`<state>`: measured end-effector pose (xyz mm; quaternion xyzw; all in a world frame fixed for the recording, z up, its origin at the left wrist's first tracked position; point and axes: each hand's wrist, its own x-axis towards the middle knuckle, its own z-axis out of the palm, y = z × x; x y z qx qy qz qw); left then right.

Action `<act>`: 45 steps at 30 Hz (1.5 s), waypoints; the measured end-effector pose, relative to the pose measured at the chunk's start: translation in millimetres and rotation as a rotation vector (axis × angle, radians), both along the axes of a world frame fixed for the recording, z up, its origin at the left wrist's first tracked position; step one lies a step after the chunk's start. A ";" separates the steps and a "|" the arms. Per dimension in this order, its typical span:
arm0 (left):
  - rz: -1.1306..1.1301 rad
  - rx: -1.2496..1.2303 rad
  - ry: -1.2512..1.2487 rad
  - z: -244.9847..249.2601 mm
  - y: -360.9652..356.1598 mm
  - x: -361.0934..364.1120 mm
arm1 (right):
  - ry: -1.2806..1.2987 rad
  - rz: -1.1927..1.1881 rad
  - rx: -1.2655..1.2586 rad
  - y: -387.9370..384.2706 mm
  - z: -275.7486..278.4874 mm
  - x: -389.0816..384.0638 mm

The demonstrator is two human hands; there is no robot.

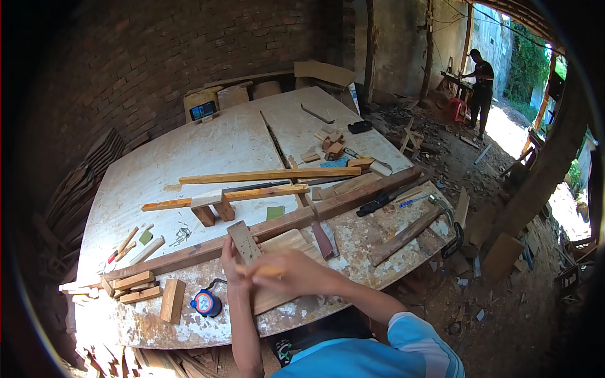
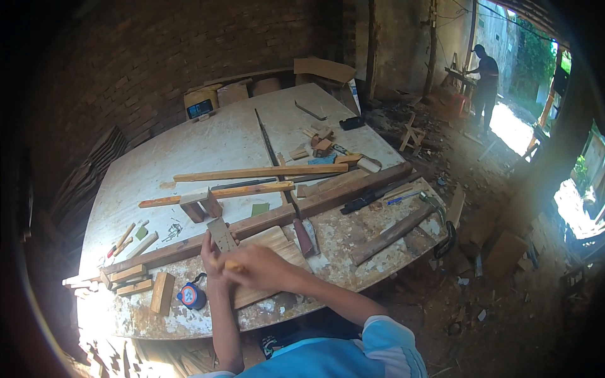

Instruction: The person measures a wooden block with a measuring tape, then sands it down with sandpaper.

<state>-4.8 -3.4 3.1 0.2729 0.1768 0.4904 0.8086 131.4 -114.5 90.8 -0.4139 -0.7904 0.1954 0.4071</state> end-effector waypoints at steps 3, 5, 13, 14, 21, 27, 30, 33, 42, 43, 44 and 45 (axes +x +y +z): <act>-0.108 0.102 -0.056 -5.2 10.7 -7.6 | 0.040 0.099 -0.152 -9.9 11.6 1.2; -0.016 0.123 -0.079 -3.9 4.8 -5.3 | 0.272 -0.014 0.144 -8.2 7.7 -3.5; -0.026 0.039 0.033 -2.2 7.5 -8.6 | 0.051 0.016 -0.100 -7.2 14.7 -3.7; 0.009 0.003 0.000 -4.8 5.5 -7.3 | 0.066 -0.029 0.258 3.4 -2.0 -6.9; 0.164 0.016 0.039 7.3 -4.9 -6.6 | 0.230 0.096 -0.092 6.8 6.1 -8.4; 0.113 0.036 -0.077 -2.0 -6.8 -9.8 | 0.135 -0.078 0.220 27.3 -2.2 -23.2; 0.129 0.119 -0.017 -2.4 -4.1 -5.9 | 0.217 -0.050 0.192 16.3 13.3 -20.7; 0.087 0.049 -0.066 12.4 -10.1 1.5 | 0.123 -0.238 0.525 29.4 6.4 -22.7; 0.085 -0.022 0.050 9.7 -7.2 4.8 | 0.077 -0.183 0.408 23.5 6.6 -17.6; 0.082 0.013 0.105 4.4 -3.6 1.6 | 0.024 -0.133 0.280 21.7 4.4 -15.3; -0.004 -0.011 0.099 -3.7 1.8 -1.5 | -0.082 -0.185 0.213 17.2 2.9 -14.9; 0.012 0.025 0.110 -0.2 1.8 -1.3 | 0.013 -0.207 0.301 15.9 1.1 -16.8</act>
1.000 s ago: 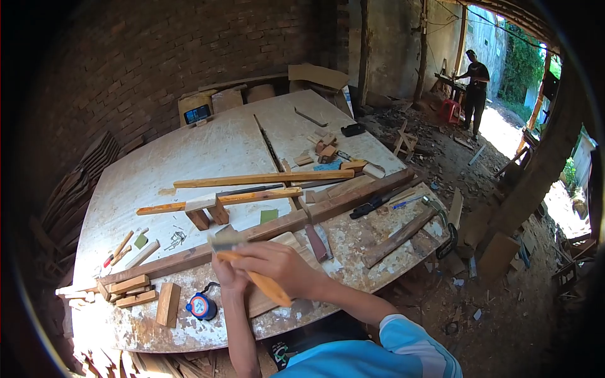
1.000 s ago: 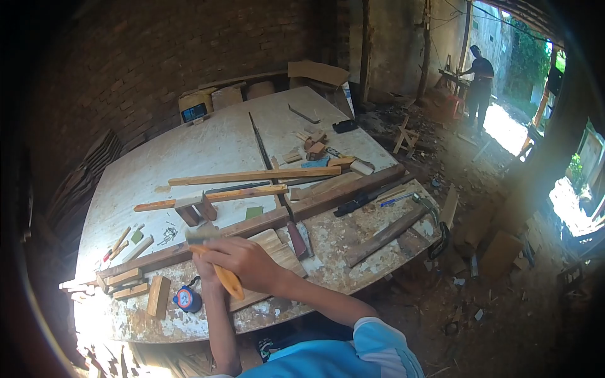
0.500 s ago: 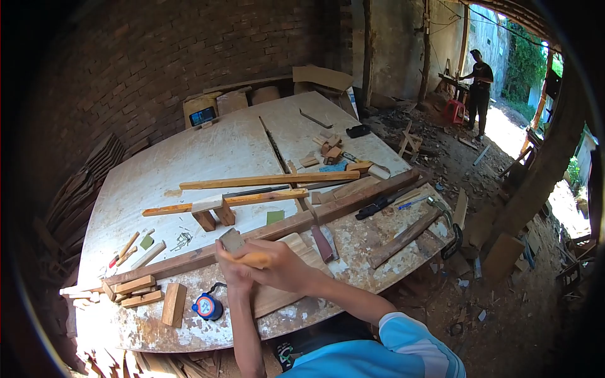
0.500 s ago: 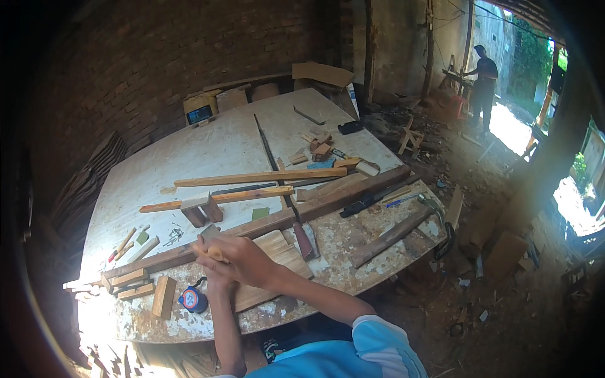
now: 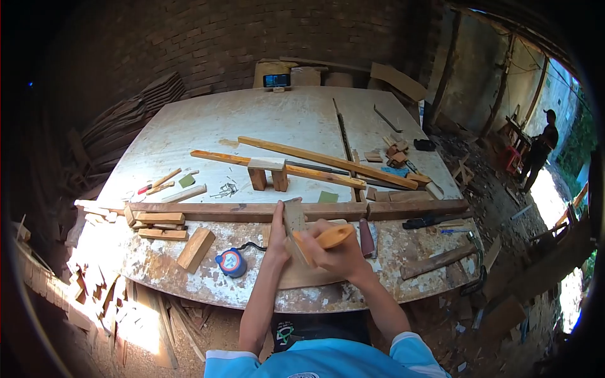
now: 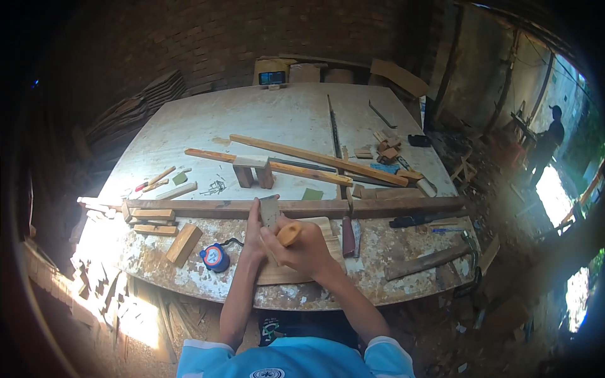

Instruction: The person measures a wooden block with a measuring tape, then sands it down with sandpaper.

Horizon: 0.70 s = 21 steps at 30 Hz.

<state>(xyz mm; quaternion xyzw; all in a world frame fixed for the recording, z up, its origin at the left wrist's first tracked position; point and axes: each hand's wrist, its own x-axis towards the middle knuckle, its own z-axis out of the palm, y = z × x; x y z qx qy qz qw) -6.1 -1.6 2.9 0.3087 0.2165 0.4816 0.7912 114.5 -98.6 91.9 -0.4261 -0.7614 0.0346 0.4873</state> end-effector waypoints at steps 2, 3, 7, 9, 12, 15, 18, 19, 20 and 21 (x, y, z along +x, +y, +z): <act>0.016 0.064 0.037 6.0 -4.9 3.3 | 0.192 -0.027 0.182 -2.7 -4.1 -3.8; 0.064 -0.033 0.025 28.0 -19.6 7.4 | 0.054 -0.183 0.401 2.6 0.9 -6.7; -0.089 -0.010 -0.042 -9.5 5.4 -3.5 | -0.109 0.084 -0.018 0.3 -6.7 2.0; -0.087 0.021 -0.060 -6.7 8.0 -5.7 | -0.017 0.119 0.072 -3.8 -5.8 7.7; 0.045 -0.016 -0.064 22.9 -11.0 0.7 | -0.061 0.000 0.285 0.2 3.2 3.9; 0.091 -0.082 -0.155 22.5 -12.6 -2.4 | -0.227 0.070 0.189 9.0 -5.9 2.4; -0.015 0.081 -0.249 14.6 -1.2 -19.5 | -0.342 0.231 0.077 -3.8 -11.6 11.1; -0.007 0.167 -0.214 12.4 3.6 -22.7 | -0.338 0.291 -0.050 -10.4 -6.5 15.0; -0.015 0.153 -0.233 8.9 5.1 -23.2 | -0.360 0.358 -0.145 -13.2 -2.9 20.4; -0.026 0.138 -0.247 8.9 4.9 -23.6 | -0.375 0.422 -0.241 -15.5 -0.6 25.2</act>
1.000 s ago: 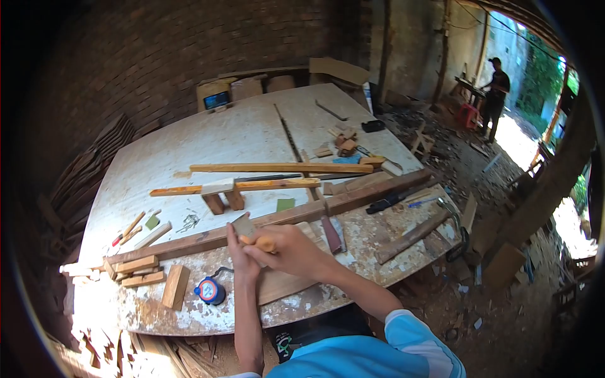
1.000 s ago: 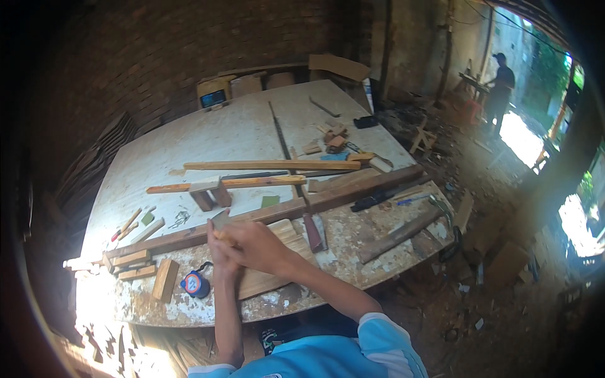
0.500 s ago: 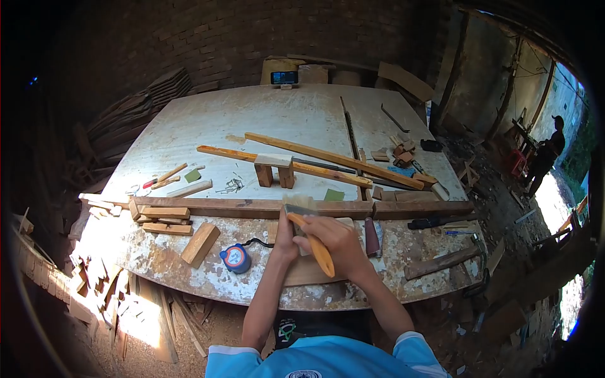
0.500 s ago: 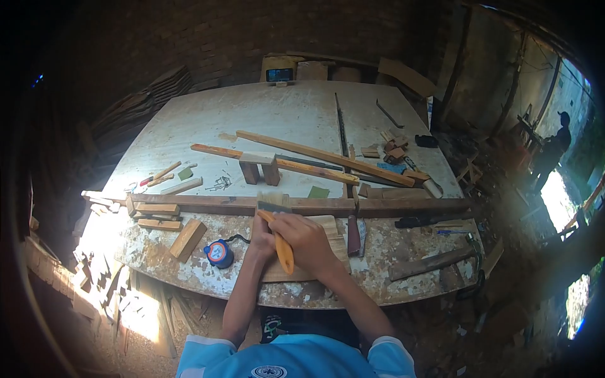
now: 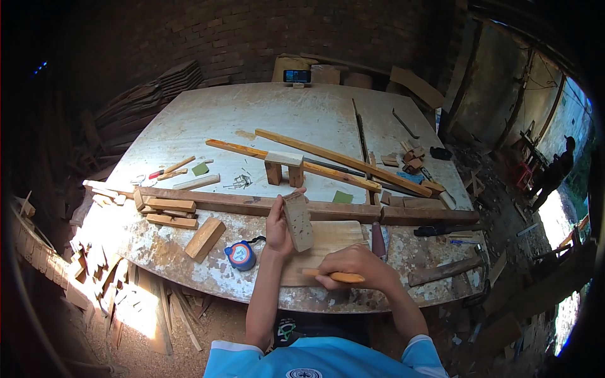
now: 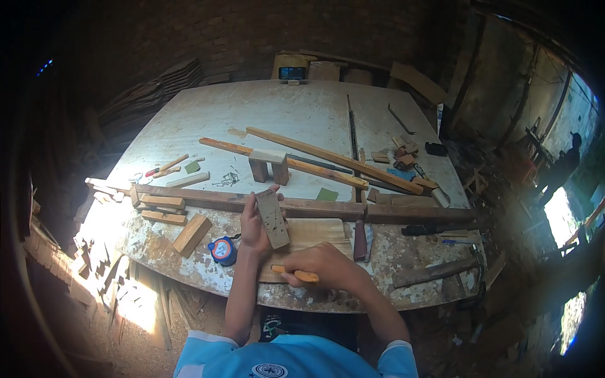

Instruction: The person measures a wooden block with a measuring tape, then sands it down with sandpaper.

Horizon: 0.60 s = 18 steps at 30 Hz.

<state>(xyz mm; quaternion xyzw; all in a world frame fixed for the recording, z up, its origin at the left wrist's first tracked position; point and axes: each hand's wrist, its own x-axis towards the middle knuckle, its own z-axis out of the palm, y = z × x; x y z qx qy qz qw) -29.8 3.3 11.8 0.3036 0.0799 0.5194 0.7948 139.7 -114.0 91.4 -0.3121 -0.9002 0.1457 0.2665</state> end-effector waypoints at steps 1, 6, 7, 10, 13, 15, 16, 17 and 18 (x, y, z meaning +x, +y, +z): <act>-0.014 -0.012 -0.012 -0.1 0.1 -1.2 | -0.030 0.048 -0.099 -1.7 4.3 0.5; 0.062 -0.289 0.086 33.4 -25.5 16.0 | 0.220 -0.292 0.623 12.3 28.0 -18.0; -0.024 -0.214 0.029 22.5 -21.2 13.3 | 0.145 -0.233 0.540 13.7 16.4 -18.7; -0.177 -0.046 -0.031 -0.9 -0.2 3.7 | -0.082 -0.030 0.283 2.6 -7.1 -18.7; -0.054 -0.112 0.093 6.3 -7.2 14.7 | -0.178 0.031 -0.044 -7.0 6.1 -16.2; -0.182 -0.091 0.013 2.7 -8.2 15.8 | -0.010 -0.061 0.318 0.4 11.5 -13.7; -0.169 -0.115 0.042 14.0 -17.2 19.6 | 0.013 -0.140 0.447 1.8 25.2 -13.9; -0.158 -0.141 0.069 19.4 -22.8 22.2 | 0.030 -0.221 0.574 3.3 33.2 -13.4; -0.150 -0.149 0.082 18.9 -23.0 23.2 | -0.002 -0.269 0.628 8.1 30.2 -13.1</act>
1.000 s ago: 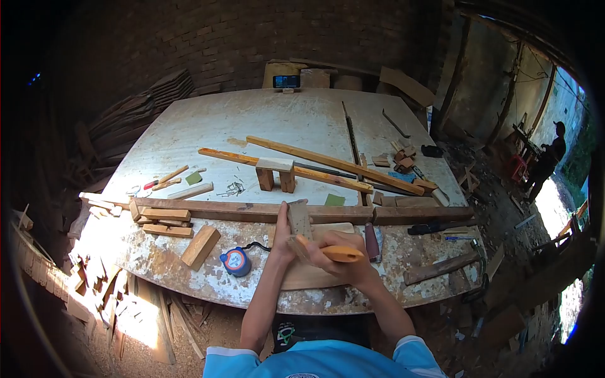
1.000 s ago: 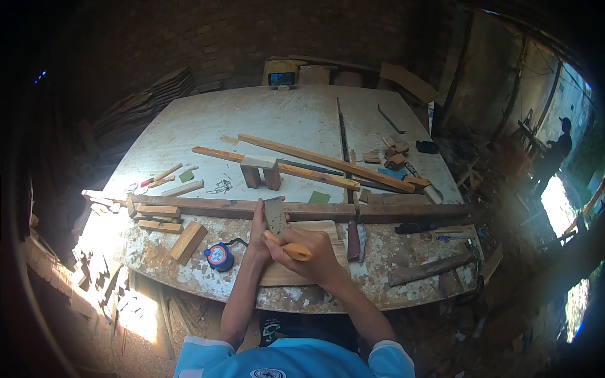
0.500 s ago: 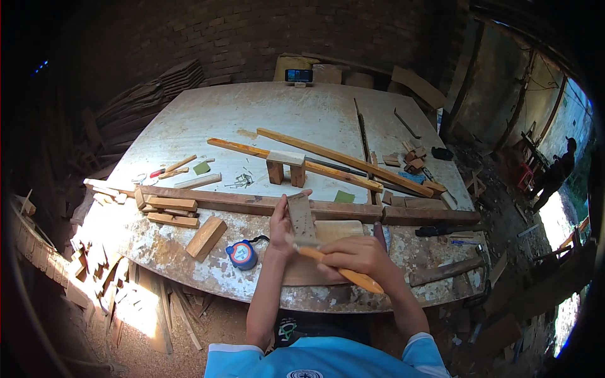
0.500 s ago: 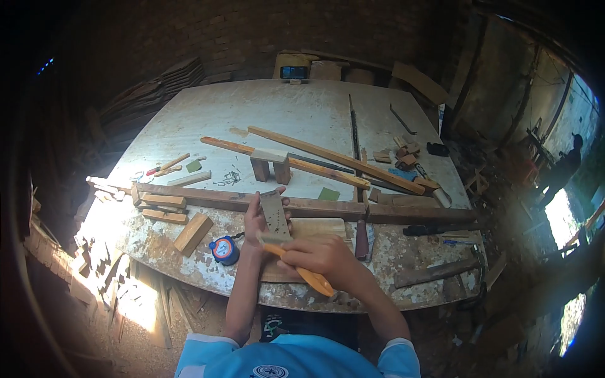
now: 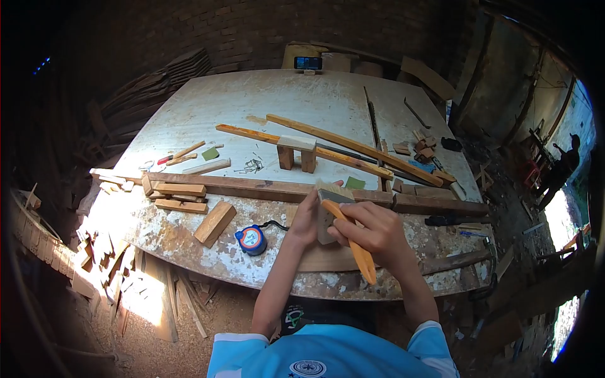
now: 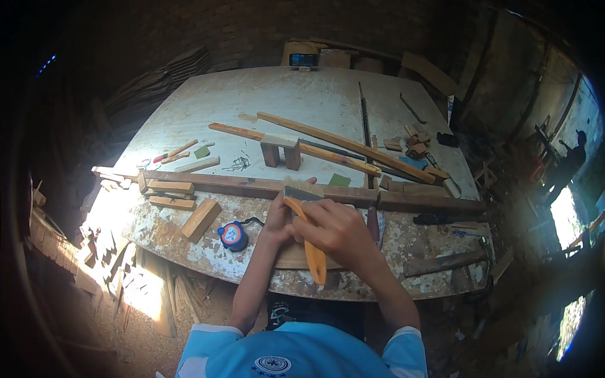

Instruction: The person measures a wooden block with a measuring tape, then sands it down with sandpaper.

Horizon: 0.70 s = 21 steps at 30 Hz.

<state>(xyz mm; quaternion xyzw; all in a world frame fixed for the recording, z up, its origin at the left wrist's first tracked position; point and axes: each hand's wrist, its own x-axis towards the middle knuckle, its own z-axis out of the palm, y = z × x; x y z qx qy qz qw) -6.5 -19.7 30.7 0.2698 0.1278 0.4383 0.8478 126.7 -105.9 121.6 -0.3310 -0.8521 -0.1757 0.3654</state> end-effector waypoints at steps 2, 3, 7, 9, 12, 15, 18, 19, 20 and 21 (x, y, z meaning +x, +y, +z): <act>-0.073 0.014 -0.118 -20.9 11.7 -5.2 | -0.054 0.096 -0.163 1.4 -24.4 -0.9; -0.109 0.026 -0.181 -29.9 20.3 -8.3 | -0.083 0.144 -0.239 -0.1 -36.2 -1.0; -0.060 0.118 -0.174 -17.8 19.0 -17.1 | -0.127 0.290 -0.618 -16.9 -48.6 -1.7; -0.105 0.195 -0.185 -22.3 22.1 -17.3 | -0.005 0.224 -0.426 -9.7 -27.1 3.0; 0.012 0.122 0.121 -15.3 11.0 -9.2 | 0.171 0.082 -0.131 4.9 -3.1 8.1; 0.024 0.154 0.122 -5.2 5.0 -5.0 | 0.155 0.081 -0.094 10.6 -6.1 9.9; 0.134 0.158 0.210 -0.4 10.6 -13.6 | 0.002 0.259 -0.407 -10.2 -40.7 3.8; 0.171 0.154 0.261 0.2 11.1 -13.5 | -0.039 0.279 -0.528 -16.2 -45.8 3.9; 0.171 0.120 0.263 0.5 8.9 -12.5 | -0.075 0.299 -0.651 -19.9 -48.6 4.4; 0.136 0.153 0.272 -2.6 7.8 -10.9 | 0.014 0.261 -0.592 -18.2 -43.7 8.1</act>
